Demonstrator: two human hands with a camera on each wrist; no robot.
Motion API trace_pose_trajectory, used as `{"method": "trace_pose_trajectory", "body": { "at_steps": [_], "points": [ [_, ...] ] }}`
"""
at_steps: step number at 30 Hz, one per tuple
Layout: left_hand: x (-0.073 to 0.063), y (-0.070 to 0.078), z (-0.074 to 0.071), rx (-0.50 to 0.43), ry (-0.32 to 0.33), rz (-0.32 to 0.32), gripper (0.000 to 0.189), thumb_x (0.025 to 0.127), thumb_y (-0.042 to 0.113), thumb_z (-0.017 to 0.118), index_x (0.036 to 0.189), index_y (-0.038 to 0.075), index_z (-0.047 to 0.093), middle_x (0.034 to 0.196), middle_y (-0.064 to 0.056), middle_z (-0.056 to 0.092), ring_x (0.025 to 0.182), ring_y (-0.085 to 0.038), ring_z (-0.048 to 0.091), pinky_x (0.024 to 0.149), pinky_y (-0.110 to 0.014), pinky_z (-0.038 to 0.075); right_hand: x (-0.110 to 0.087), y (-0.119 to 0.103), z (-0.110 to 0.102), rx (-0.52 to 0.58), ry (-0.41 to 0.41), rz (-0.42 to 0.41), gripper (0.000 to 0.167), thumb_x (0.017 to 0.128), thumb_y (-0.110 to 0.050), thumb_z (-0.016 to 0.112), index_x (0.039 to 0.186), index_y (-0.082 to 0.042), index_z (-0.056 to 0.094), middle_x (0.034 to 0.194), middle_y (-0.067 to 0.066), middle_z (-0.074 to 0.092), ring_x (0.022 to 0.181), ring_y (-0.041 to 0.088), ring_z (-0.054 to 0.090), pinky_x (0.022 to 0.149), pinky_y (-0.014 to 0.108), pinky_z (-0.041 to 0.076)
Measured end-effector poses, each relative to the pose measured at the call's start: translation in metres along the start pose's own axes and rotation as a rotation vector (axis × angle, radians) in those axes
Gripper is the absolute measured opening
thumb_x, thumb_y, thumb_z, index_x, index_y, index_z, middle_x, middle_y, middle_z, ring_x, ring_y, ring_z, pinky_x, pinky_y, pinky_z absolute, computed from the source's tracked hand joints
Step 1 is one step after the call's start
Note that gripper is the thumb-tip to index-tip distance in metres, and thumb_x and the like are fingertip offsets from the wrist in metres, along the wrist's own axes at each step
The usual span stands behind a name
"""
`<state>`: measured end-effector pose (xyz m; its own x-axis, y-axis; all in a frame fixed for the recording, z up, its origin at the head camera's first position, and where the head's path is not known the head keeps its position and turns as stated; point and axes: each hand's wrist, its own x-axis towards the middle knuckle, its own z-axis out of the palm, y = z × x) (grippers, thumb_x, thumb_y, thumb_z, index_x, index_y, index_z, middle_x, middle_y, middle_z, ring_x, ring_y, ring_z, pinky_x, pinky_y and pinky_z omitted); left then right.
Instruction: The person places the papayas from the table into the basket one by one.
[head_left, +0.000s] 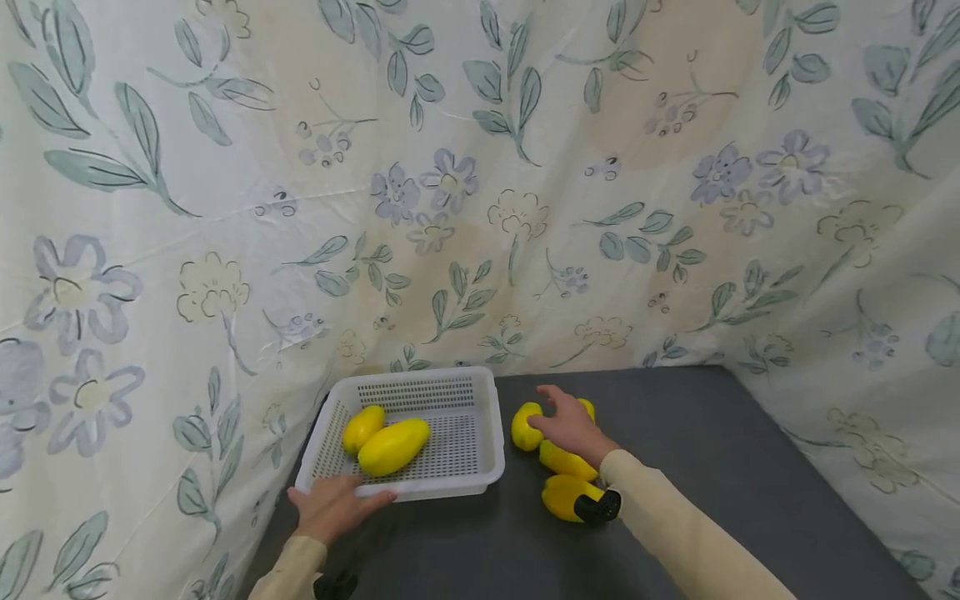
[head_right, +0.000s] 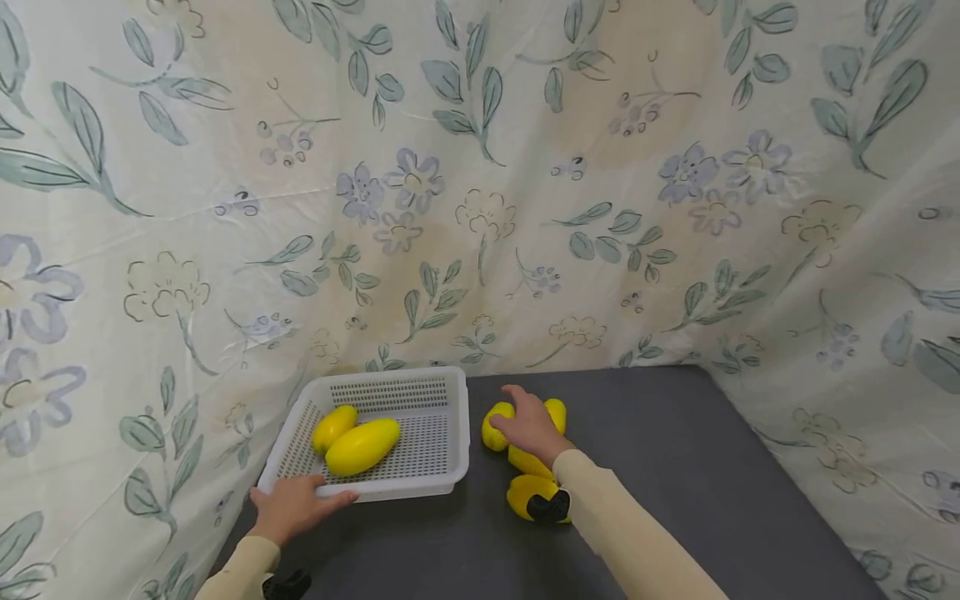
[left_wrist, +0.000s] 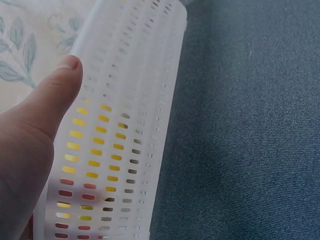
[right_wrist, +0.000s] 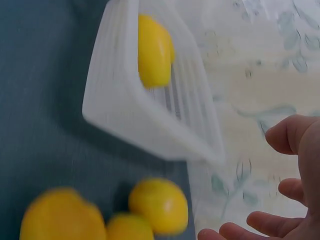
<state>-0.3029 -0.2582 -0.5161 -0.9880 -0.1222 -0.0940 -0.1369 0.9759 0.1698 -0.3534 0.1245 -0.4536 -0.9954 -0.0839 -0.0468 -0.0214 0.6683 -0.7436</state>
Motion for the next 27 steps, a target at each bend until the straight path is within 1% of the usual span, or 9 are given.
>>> {"method": "trace_pose_trajectory", "body": {
  "at_steps": [4,7,12,14,17,20,24,27],
  "points": [
    [0.001,-0.001,0.000,0.001,-0.010,-0.006,0.100,0.073,0.086,0.063,0.125,0.001,0.070,0.122,-0.027,0.069,0.122,-0.057,0.054,0.104,-0.090,0.014,-0.006,0.029,-0.022,-0.033,0.003,0.049,0.064,0.098,-0.031,0.063,0.153,-0.006,0.040,0.155,0.026,0.045,0.136,0.045,0.049,0.106,0.060,0.047],
    [0.001,-0.001,-0.001,0.004,-0.020,-0.010,0.101,0.073,0.087,0.062,0.124,0.001,0.070,0.121,-0.027,0.070,0.122,-0.057,0.054,0.105,-0.089,0.015,-0.009,0.056,-0.040,-0.060,0.010,0.093,0.068,0.099,-0.035,0.061,0.155,-0.004,0.036,0.156,0.029,0.041,0.139,0.048,0.045,0.105,0.062,0.047],
    [0.001,0.001,-0.004,-0.001,-0.036,-0.014,0.099,0.073,0.086,0.063,0.124,0.001,0.070,0.120,-0.028,0.070,0.122,-0.057,0.054,0.105,-0.089,0.015,-0.017,0.102,-0.072,-0.097,0.027,0.174,0.074,0.100,-0.039,0.058,0.156,0.001,0.030,0.157,0.035,0.035,0.139,0.052,0.042,0.102,0.064,0.047],
    [0.002,0.000,-0.004,-0.009,-0.036,-0.009,0.097,0.073,0.085,0.064,0.122,0.002,0.071,0.118,-0.027,0.070,0.121,-0.058,0.054,0.104,-0.090,0.014,-0.022,0.115,-0.084,-0.113,0.042,0.203,0.076,0.100,-0.041,0.057,0.156,0.003,0.028,0.156,0.036,0.033,0.138,0.053,0.040,0.102,0.065,0.046],
    [0.003,-0.003,-0.002,-0.020,-0.027,0.005,0.097,0.073,0.086,0.063,0.121,0.003,0.072,0.117,-0.027,0.071,0.121,-0.059,0.054,0.103,-0.091,0.012,-0.032,0.130,-0.100,-0.123,0.054,0.215,0.079,0.101,-0.043,0.054,0.156,0.005,0.025,0.157,0.038,0.029,0.140,0.055,0.037,0.102,0.066,0.045],
    [0.005,-0.006,0.001,-0.021,-0.013,0.020,0.098,0.073,0.088,0.060,0.119,0.002,0.072,0.116,-0.026,0.072,0.120,-0.058,0.055,0.102,-0.092,0.013,-0.042,0.141,-0.111,-0.125,0.050,0.200,0.079,0.102,-0.045,0.052,0.156,0.006,0.024,0.157,0.039,0.027,0.140,0.057,0.035,0.100,0.066,0.046],
    [0.006,-0.007,0.003,-0.012,-0.003,0.031,0.100,0.073,0.090,0.058,0.118,0.002,0.073,0.113,-0.025,0.073,0.118,-0.058,0.056,0.100,-0.093,0.013,-0.050,0.153,-0.118,-0.146,0.048,0.196,0.079,0.103,-0.046,0.052,0.155,0.007,0.025,0.155,0.042,0.028,0.138,0.058,0.037,0.097,0.065,0.047],
    [0.006,-0.007,0.004,-0.016,-0.004,0.035,0.100,0.073,0.090,0.058,0.117,0.002,0.073,0.111,-0.025,0.073,0.118,-0.058,0.056,0.101,-0.093,0.013,-0.053,0.158,-0.120,-0.161,0.054,0.201,0.080,0.102,-0.046,0.053,0.154,0.008,0.026,0.153,0.044,0.029,0.136,0.059,0.038,0.096,0.065,0.048]
  ]
}}
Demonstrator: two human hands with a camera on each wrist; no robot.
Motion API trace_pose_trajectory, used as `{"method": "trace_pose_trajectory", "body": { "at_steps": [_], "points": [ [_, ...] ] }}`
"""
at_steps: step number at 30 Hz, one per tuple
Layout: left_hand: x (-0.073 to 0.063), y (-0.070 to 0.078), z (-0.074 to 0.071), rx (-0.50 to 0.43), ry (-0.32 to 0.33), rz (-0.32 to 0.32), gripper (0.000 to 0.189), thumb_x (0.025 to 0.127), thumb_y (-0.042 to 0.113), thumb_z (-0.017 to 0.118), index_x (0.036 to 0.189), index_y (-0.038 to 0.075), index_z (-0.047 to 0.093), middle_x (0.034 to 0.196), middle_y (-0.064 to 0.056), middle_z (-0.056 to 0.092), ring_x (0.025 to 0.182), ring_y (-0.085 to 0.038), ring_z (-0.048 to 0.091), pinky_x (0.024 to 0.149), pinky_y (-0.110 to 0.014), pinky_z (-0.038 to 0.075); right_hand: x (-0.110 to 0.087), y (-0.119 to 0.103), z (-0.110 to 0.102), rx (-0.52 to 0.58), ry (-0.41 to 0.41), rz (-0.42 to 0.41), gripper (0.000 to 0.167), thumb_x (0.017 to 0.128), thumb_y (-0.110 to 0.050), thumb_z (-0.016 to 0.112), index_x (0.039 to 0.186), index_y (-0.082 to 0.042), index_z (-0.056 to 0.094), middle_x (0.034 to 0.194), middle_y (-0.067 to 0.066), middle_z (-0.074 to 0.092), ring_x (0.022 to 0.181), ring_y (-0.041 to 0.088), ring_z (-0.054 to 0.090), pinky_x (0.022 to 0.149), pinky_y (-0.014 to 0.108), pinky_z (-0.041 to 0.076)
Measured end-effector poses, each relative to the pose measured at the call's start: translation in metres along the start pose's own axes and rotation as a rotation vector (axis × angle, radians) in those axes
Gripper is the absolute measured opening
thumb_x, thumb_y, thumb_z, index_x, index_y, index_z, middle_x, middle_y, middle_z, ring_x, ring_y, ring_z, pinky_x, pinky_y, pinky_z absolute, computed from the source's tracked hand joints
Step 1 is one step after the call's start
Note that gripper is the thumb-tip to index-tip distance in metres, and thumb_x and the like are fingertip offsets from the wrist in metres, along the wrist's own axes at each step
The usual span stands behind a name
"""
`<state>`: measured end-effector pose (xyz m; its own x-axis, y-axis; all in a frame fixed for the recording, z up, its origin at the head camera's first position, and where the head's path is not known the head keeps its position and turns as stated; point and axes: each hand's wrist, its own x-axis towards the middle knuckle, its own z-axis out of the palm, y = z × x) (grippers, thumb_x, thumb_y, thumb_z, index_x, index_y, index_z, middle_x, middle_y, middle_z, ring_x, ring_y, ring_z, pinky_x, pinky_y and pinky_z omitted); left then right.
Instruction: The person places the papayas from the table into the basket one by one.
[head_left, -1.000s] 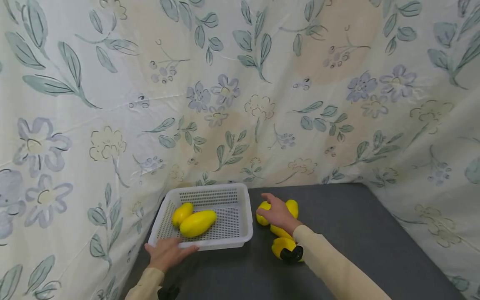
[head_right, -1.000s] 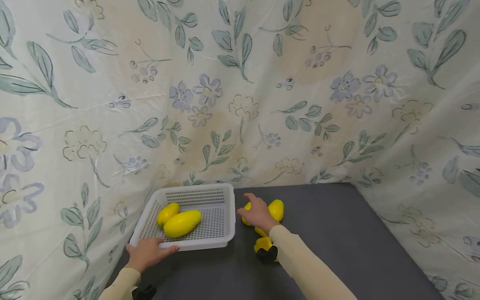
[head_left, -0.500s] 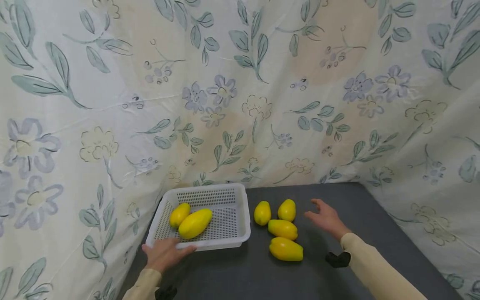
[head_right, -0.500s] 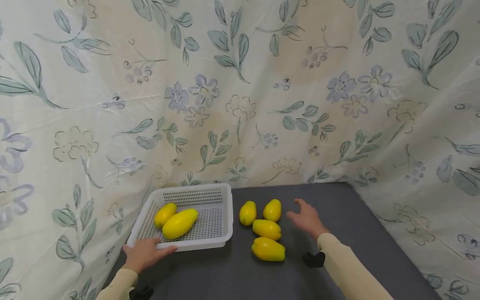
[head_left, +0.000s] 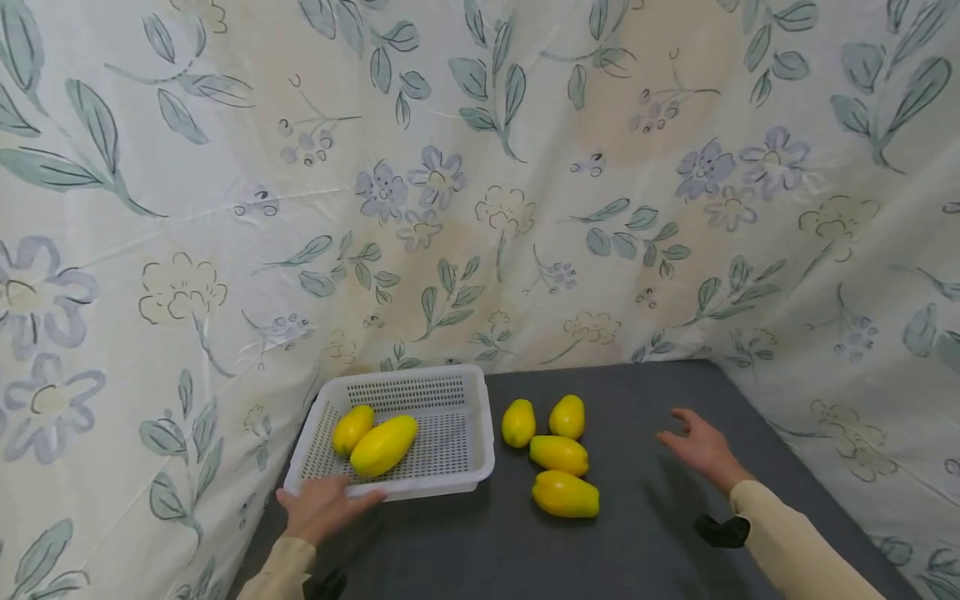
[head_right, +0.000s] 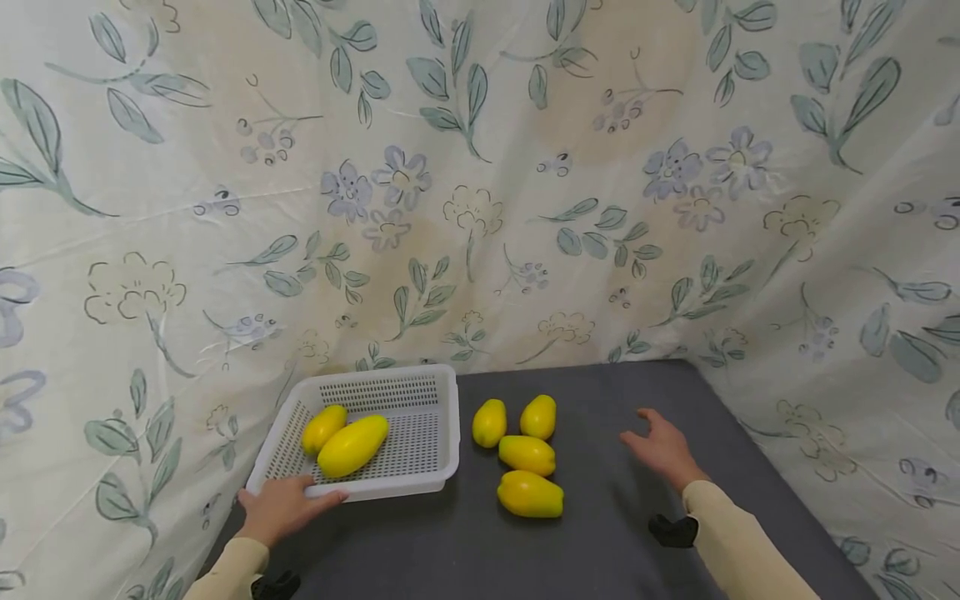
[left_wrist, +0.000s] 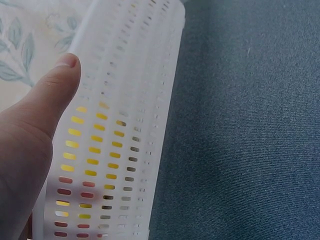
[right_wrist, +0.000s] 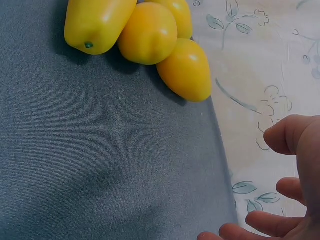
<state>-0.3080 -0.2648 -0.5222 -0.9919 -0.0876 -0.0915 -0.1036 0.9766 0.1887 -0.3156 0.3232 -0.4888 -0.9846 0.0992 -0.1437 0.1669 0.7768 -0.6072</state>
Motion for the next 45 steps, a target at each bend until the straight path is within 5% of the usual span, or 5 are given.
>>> {"method": "trace_pose_trajectory", "body": {
  "at_steps": [22,32,45],
  "points": [
    [0.005,-0.002,0.001,-0.014,-0.001,-0.004,0.099,0.071,0.090,0.061,0.116,0.002,0.074,0.111,-0.024,0.073,0.118,-0.058,0.057,0.101,-0.093,0.011,0.007,-0.049,0.023,-0.002,-0.040,0.000,0.074,0.100,-0.039,0.060,0.154,0.002,0.032,0.155,0.037,0.036,0.137,0.054,0.042,0.101,0.065,0.047],
    [0.006,-0.004,0.000,-0.020,0.001,0.004,0.098,0.071,0.089,0.062,0.117,0.003,0.074,0.111,-0.024,0.074,0.117,-0.057,0.058,0.100,-0.093,0.011,-0.010,-0.090,0.063,-0.023,-0.146,-0.307,0.064,0.092,-0.030,0.073,0.145,-0.002,0.051,0.140,0.027,0.057,0.120,0.043,0.060,0.092,0.056,0.054],
    [0.006,-0.003,0.002,-0.012,0.005,-0.009,0.093,0.072,0.085,0.066,0.116,0.004,0.074,0.111,-0.023,0.074,0.117,-0.055,0.059,0.103,-0.091,0.013,-0.022,-0.103,0.096,-0.032,-0.269,-0.432,0.060,0.089,-0.027,0.074,0.142,-0.005,0.056,0.143,0.020,0.057,0.128,0.042,0.054,0.106,0.065,0.044]
  ]
}}
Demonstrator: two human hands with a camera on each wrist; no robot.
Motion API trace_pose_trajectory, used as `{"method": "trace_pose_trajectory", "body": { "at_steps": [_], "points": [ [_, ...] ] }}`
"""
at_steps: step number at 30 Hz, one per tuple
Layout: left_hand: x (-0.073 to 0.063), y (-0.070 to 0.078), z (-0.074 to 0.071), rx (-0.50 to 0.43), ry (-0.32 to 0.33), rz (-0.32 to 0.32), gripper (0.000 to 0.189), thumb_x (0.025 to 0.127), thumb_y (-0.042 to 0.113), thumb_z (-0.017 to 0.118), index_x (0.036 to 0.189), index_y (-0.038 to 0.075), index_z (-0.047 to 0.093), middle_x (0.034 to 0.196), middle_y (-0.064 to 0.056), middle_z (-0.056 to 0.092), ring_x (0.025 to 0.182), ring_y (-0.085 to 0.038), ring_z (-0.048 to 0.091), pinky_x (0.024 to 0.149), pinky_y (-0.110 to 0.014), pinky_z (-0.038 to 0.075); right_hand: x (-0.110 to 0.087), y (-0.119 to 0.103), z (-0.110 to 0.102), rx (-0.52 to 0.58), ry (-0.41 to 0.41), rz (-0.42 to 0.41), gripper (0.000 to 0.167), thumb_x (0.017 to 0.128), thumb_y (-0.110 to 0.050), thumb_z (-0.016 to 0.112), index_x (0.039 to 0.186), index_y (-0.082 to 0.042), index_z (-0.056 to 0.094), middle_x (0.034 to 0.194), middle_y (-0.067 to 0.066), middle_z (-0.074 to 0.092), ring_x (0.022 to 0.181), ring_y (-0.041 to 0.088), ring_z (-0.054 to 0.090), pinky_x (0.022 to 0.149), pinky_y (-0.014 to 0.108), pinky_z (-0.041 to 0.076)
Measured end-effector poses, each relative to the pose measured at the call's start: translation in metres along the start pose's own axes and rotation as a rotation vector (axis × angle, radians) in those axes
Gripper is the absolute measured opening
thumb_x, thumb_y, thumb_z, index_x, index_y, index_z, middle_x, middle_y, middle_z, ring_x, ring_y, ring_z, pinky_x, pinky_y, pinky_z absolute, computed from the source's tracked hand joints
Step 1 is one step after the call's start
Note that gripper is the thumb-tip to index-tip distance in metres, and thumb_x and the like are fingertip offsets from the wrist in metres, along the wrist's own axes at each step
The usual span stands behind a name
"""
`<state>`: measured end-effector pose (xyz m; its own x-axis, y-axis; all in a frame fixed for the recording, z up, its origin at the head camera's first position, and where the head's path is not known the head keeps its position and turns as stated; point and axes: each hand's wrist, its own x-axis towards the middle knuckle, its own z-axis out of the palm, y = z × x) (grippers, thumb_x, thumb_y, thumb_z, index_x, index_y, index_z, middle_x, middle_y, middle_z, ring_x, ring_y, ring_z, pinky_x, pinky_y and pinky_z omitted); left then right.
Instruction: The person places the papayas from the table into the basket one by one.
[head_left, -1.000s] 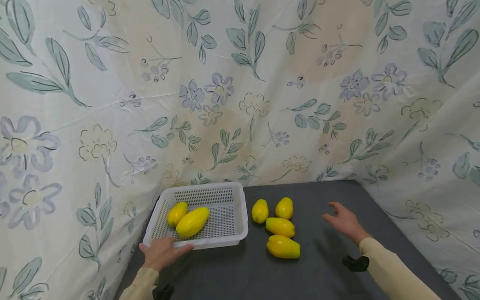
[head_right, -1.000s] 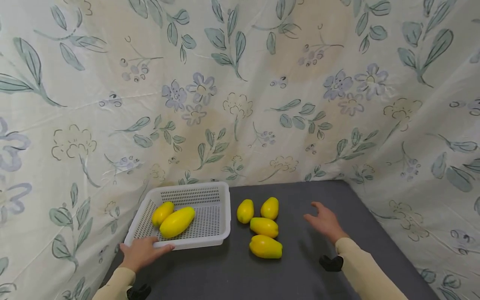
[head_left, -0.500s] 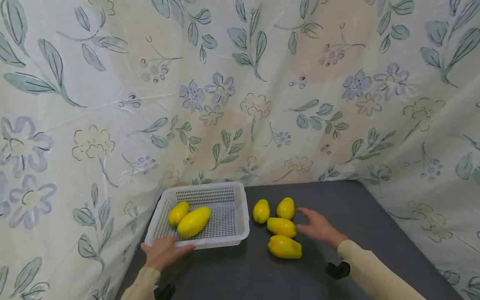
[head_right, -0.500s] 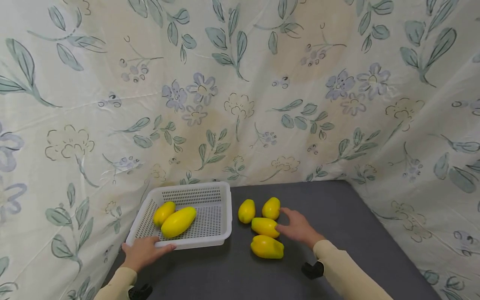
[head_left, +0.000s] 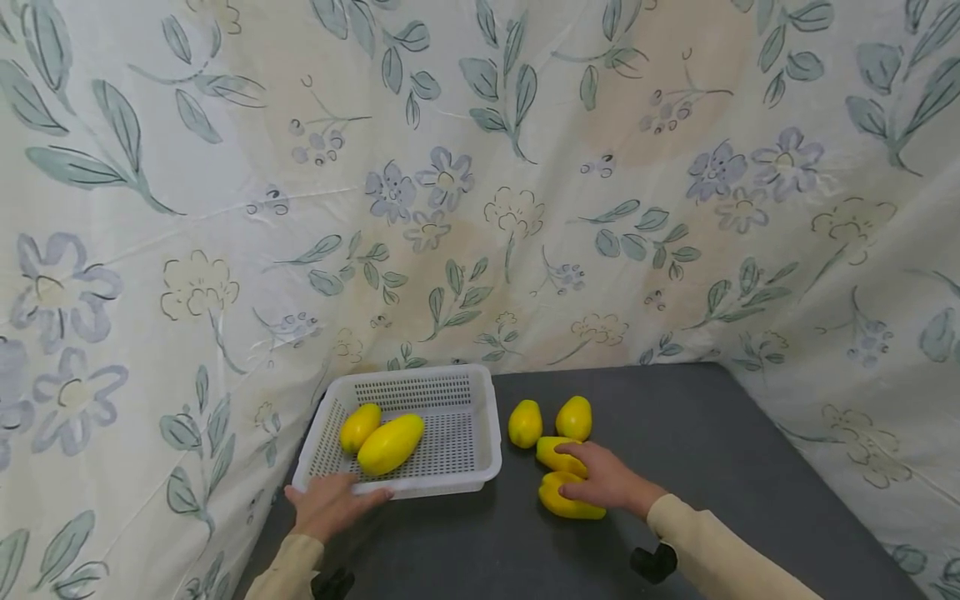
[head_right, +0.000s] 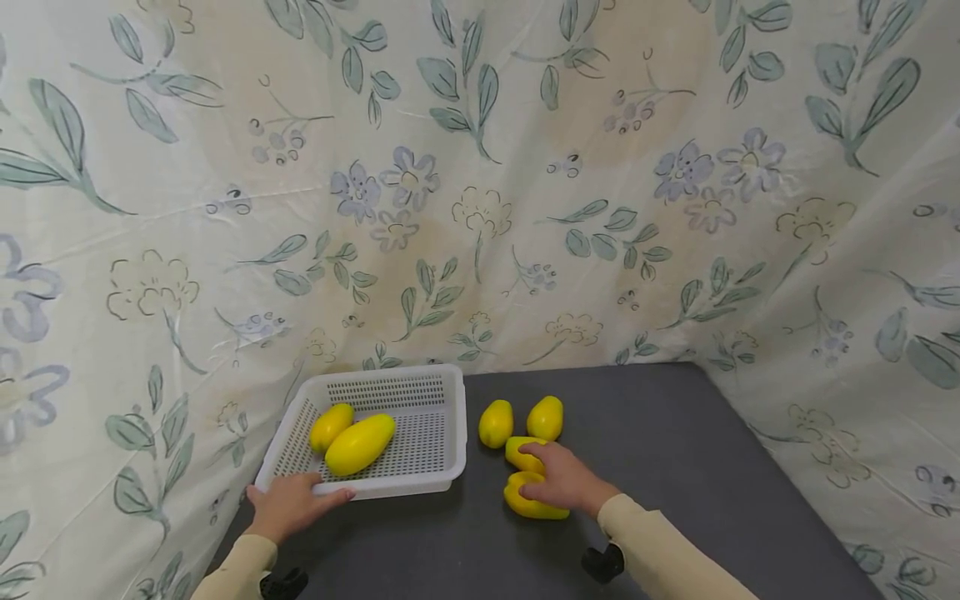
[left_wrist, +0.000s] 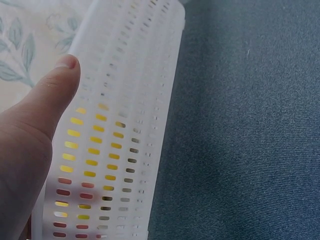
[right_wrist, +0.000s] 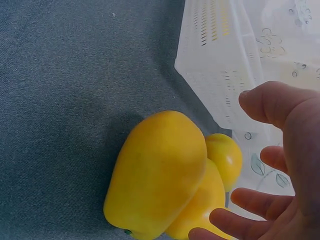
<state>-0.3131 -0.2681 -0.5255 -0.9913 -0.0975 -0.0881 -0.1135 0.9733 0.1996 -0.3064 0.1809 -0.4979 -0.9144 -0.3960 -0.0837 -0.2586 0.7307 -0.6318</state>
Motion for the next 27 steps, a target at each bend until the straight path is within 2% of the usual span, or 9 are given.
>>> {"method": "trace_pose_trajectory", "body": {
  "at_steps": [5,9,12,17,27],
  "points": [
    [0.000,-0.001,0.000,-0.010,0.004,0.003,0.094,0.071,0.085,0.066,0.117,0.003,0.074,0.111,-0.023,0.074,0.117,-0.056,0.058,0.102,-0.092,0.012,0.001,0.004,0.008,-0.024,-0.020,-0.042,0.062,0.086,-0.027,0.077,0.139,-0.003,0.058,0.138,0.020,0.060,0.121,0.038,0.058,0.104,0.064,0.046],
    [0.000,-0.001,0.001,-0.012,-0.005,-0.006,0.096,0.071,0.086,0.065,0.119,0.003,0.073,0.114,-0.024,0.073,0.118,-0.057,0.057,0.102,-0.092,0.011,0.003,0.014,0.022,-0.121,-0.025,-0.074,0.061,0.082,-0.025,0.080,0.136,-0.004,0.060,0.130,0.018,0.062,0.104,0.028,0.060,0.090,0.055,0.052],
    [0.000,-0.002,0.002,-0.005,-0.010,-0.013,0.097,0.071,0.087,0.065,0.119,0.003,0.073,0.114,-0.024,0.073,0.118,-0.056,0.057,0.103,-0.091,0.012,0.003,0.022,0.035,-0.219,-0.012,-0.104,0.062,0.079,-0.020,0.082,0.136,-0.007,0.061,0.126,0.016,0.061,0.097,0.024,0.058,0.081,0.049,0.053],
    [-0.001,-0.001,0.001,0.001,-0.006,-0.008,0.097,0.071,0.087,0.064,0.120,0.004,0.073,0.114,-0.023,0.074,0.117,-0.054,0.058,0.103,-0.091,0.014,0.000,0.034,0.050,-0.338,0.002,-0.171,0.070,0.077,-0.014,0.085,0.141,-0.012,0.056,0.127,0.014,0.058,0.098,0.027,0.060,0.074,0.048,0.056],
    [-0.003,0.000,0.000,0.003,0.001,-0.001,0.099,0.071,0.088,0.062,0.121,0.004,0.073,0.115,-0.023,0.073,0.117,-0.054,0.059,0.103,-0.091,0.014,-0.002,0.043,0.055,-0.349,0.011,-0.194,0.075,0.079,-0.019,0.085,0.145,-0.012,0.052,0.129,0.013,0.056,0.102,0.028,0.061,0.076,0.048,0.056]
  ]
}}
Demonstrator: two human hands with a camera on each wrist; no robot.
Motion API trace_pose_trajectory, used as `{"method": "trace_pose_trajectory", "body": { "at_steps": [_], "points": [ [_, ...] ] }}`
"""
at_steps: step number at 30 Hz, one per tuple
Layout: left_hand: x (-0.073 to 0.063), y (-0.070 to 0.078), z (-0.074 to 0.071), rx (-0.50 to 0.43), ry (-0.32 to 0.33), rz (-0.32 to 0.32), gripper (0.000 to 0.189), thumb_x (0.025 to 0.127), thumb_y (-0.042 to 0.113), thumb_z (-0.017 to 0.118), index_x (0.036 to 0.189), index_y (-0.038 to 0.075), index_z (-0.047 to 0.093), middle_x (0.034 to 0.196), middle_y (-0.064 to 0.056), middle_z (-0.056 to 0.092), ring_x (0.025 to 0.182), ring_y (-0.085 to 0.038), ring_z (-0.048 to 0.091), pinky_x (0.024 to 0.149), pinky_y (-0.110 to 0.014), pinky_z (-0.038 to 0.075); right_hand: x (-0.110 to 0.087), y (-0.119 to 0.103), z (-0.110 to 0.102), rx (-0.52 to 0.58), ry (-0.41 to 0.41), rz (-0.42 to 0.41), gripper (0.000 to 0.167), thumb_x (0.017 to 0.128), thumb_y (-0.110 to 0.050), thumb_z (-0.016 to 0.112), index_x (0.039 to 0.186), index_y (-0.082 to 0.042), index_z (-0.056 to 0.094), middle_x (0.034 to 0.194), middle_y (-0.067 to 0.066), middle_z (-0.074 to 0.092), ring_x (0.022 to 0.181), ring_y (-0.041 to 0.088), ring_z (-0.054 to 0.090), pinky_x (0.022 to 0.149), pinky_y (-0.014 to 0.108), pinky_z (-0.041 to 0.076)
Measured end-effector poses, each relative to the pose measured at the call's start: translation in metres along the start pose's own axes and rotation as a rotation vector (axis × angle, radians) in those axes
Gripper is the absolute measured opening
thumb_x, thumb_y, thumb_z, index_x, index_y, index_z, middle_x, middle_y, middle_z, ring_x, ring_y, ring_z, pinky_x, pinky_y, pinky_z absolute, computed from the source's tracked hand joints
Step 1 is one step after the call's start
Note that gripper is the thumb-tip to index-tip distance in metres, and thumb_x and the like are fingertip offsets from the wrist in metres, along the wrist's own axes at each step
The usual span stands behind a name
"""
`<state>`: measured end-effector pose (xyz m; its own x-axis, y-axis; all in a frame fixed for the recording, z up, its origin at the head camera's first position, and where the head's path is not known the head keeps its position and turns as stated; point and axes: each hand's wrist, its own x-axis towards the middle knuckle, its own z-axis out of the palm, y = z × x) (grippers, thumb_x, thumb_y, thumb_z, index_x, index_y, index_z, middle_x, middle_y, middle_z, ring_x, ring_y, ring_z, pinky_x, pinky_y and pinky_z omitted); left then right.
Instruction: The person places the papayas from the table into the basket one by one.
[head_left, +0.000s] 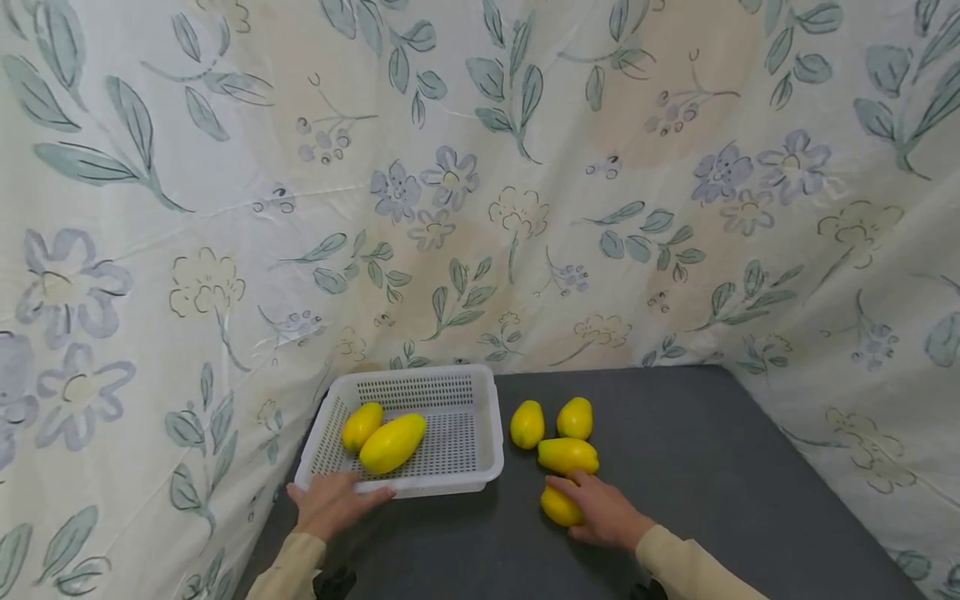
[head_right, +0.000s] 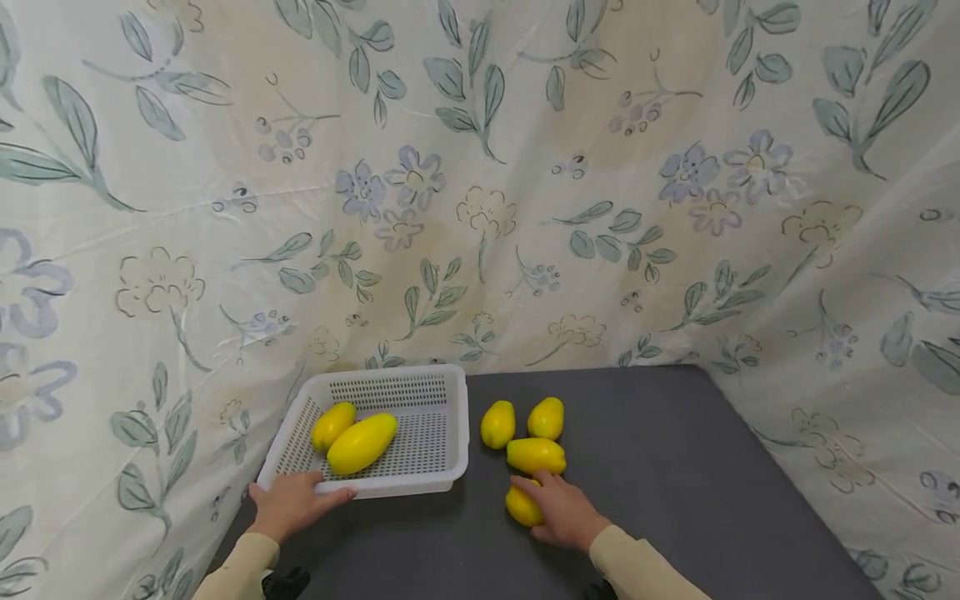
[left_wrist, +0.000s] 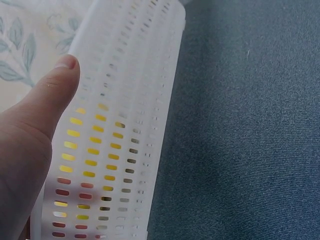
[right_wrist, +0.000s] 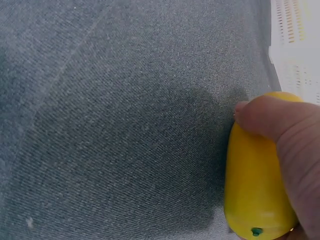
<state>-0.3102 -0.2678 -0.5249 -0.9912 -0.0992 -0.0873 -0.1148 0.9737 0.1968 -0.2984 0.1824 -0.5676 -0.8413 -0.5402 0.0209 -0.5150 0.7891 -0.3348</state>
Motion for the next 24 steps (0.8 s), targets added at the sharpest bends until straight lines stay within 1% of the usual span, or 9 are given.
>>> {"method": "trace_pose_trajectory", "body": {
  "at_steps": [6,10,12,14,17,19,22,24],
  "points": [
    [0.003,-0.003,0.004,-0.007,-0.007,0.003,0.101,0.071,0.090,0.060,0.121,0.003,0.072,0.117,-0.024,0.073,0.119,-0.056,0.057,0.102,-0.091,0.012,-0.001,-0.002,-0.002,0.014,-0.039,0.028,0.074,0.079,-0.019,0.079,0.148,-0.015,0.051,0.131,0.013,0.055,0.100,0.024,0.059,0.076,0.047,0.055],
    [0.003,-0.003,0.004,-0.009,-0.005,0.002,0.100,0.071,0.089,0.061,0.121,0.003,0.073,0.117,-0.024,0.072,0.119,-0.056,0.057,0.103,-0.091,0.012,-0.001,-0.006,-0.006,0.030,-0.065,0.022,0.075,0.079,-0.017,0.075,0.149,-0.016,0.049,0.135,0.013,0.054,0.100,0.021,0.058,0.079,0.046,0.054],
    [0.003,-0.002,0.003,-0.008,-0.007,0.002,0.100,0.071,0.089,0.061,0.121,0.004,0.073,0.117,-0.024,0.073,0.119,-0.056,0.057,0.103,-0.091,0.012,0.001,-0.009,-0.012,0.019,-0.055,0.002,0.075,0.080,-0.018,0.075,0.150,-0.017,0.048,0.136,0.012,0.054,0.100,0.019,0.058,0.080,0.044,0.054],
    [0.002,-0.002,0.002,-0.009,-0.004,0.001,0.099,0.071,0.089,0.061,0.121,0.004,0.073,0.117,-0.023,0.073,0.119,-0.056,0.057,0.103,-0.091,0.012,0.005,-0.014,-0.022,0.003,-0.024,-0.022,0.075,0.081,-0.019,0.075,0.151,-0.018,0.047,0.135,0.011,0.055,0.098,0.018,0.058,0.081,0.043,0.055],
    [0.001,0.001,-0.001,-0.012,0.001,0.003,0.098,0.071,0.089,0.062,0.121,0.005,0.073,0.116,-0.023,0.073,0.119,-0.056,0.057,0.102,-0.092,0.011,0.017,-0.023,-0.040,-0.041,0.056,-0.045,0.075,0.081,-0.020,0.078,0.150,-0.017,0.047,0.132,0.010,0.058,0.099,0.019,0.060,0.085,0.044,0.057],
    [0.001,0.002,-0.003,-0.014,0.003,0.005,0.096,0.072,0.088,0.062,0.120,0.005,0.073,0.115,-0.024,0.073,0.119,-0.056,0.057,0.102,-0.092,0.011,0.029,-0.029,-0.052,-0.061,0.104,-0.037,0.075,0.082,-0.021,0.080,0.149,-0.016,0.047,0.131,0.011,0.059,0.101,0.021,0.061,0.089,0.046,0.058],
    [0.002,0.003,-0.003,-0.013,-0.004,0.000,0.095,0.072,0.087,0.063,0.118,0.004,0.073,0.112,-0.024,0.073,0.119,-0.056,0.057,0.102,-0.092,0.011,0.051,-0.038,-0.067,-0.068,0.145,0.002,0.074,0.083,-0.021,0.081,0.148,-0.017,0.046,0.133,0.012,0.059,0.104,0.024,0.061,0.095,0.048,0.056],
    [0.002,0.004,-0.003,-0.015,-0.013,0.000,0.095,0.072,0.087,0.063,0.117,0.004,0.073,0.112,-0.024,0.073,0.120,-0.056,0.056,0.102,-0.092,0.011,0.066,-0.046,-0.076,-0.059,0.155,0.036,0.074,0.084,-0.023,0.080,0.148,-0.018,0.045,0.136,0.013,0.058,0.107,0.025,0.060,0.099,0.048,0.055]
  ]
}}
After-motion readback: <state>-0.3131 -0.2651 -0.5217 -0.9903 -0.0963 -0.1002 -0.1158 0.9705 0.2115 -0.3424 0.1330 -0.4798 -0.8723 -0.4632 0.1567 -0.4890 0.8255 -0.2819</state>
